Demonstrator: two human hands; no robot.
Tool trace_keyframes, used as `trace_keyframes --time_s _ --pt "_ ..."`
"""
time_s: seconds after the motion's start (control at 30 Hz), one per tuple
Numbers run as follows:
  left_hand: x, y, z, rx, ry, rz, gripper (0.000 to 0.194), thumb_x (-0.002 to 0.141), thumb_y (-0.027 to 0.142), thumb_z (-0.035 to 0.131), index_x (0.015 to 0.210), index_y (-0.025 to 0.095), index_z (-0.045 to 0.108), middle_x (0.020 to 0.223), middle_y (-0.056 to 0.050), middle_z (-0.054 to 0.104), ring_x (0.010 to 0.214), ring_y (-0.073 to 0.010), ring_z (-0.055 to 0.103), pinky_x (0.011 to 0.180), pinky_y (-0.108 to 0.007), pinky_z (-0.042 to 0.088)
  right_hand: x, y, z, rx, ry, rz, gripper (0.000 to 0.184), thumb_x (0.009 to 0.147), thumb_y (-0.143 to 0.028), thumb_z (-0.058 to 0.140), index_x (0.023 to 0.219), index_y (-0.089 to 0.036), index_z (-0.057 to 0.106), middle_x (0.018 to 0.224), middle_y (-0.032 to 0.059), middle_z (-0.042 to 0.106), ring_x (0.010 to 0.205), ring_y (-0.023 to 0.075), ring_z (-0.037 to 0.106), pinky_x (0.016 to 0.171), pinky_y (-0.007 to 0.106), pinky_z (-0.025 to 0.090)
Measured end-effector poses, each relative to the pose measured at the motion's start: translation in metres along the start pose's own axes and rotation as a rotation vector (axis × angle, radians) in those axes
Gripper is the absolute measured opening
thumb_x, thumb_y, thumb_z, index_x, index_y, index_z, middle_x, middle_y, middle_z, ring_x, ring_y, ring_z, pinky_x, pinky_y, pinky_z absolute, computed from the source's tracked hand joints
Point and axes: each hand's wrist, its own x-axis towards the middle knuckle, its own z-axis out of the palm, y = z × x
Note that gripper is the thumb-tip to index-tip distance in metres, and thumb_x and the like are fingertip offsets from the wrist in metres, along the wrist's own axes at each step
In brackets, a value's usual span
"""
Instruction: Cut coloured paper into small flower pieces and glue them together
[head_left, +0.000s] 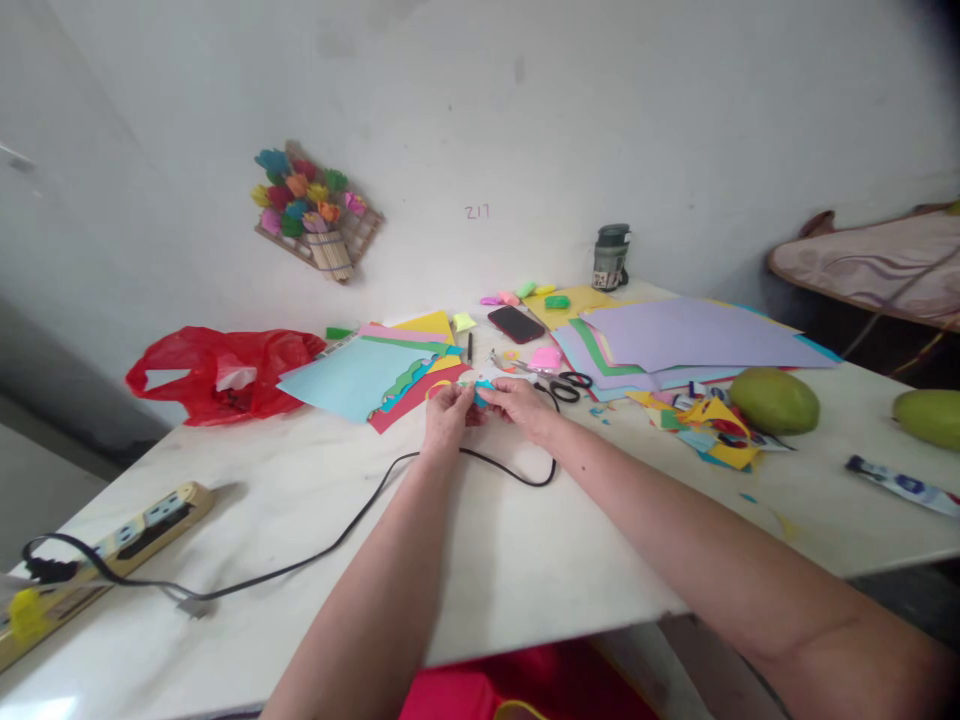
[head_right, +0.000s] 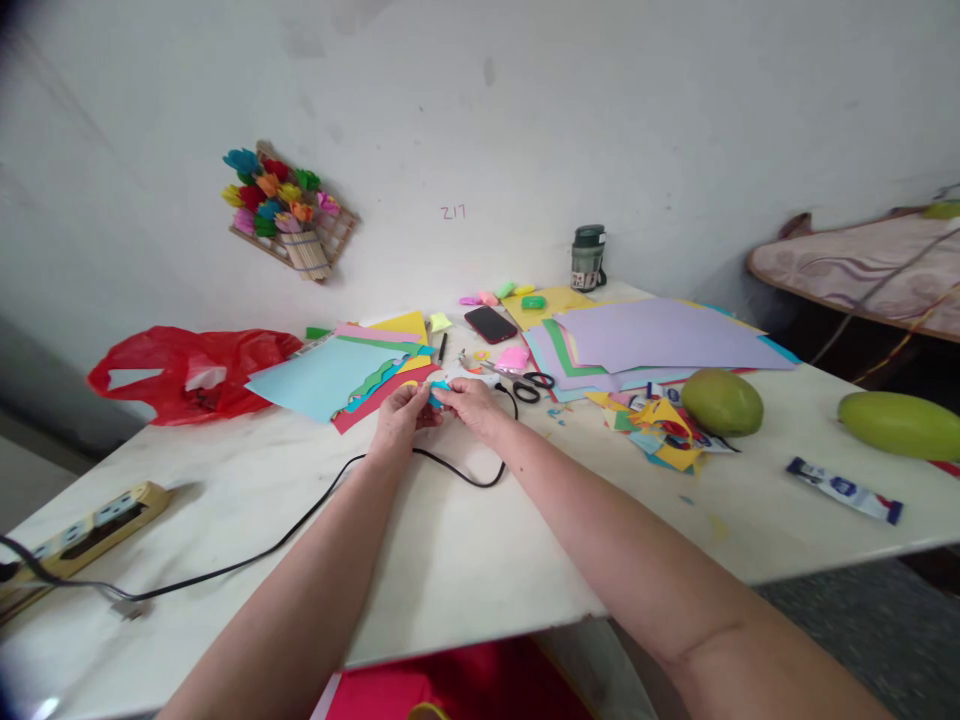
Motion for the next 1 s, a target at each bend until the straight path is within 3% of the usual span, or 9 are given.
trace_keyframes --time_s 0.57,0.8,1.0 --pt "0.000 -0.001 0.003 0.022 0.035 0.035 0.038 0.066 0.049 0.068 0.065 0.017 0.049 0.052 0.000 0.060 0.041 -0.0119 0.056 0.045 -0.023 0.047 0.003 0.004 0.001 0.032 0.012 -0.007 0.038 0.058 -0.048 0.071 0.055 -0.018 0.048 0.048 -0.0057 0.045 0.045 0.0067 0.038 0.043 0.022 0.026" --pt "0.002 -0.002 0.001 0.016 0.070 0.024 0.037 0.068 0.048 0.068 0.066 0.017 0.049 0.050 0.001 0.058 0.041 -0.0111 0.055 0.046 -0.023 0.046 0.005 0.010 -0.004 0.063 -0.008 0.070 0.043 0.073 -0.060 0.055 0.065 -0.018 0.057 0.059 0.0011 0.057 0.051 0.0100 0.048 0.041 0.021 0.028" --pt "0.003 -0.003 0.001 0.020 0.049 0.021 0.038 0.067 0.050 0.068 0.067 0.017 0.050 0.052 0.001 0.059 0.041 -0.0112 0.055 0.045 -0.023 0.046 0.003 0.008 -0.003 0.017 0.033 0.047 0.035 0.061 -0.049 0.071 0.064 -0.018 0.055 0.057 -0.0021 0.056 0.048 0.0077 0.044 0.042 0.021 0.028"
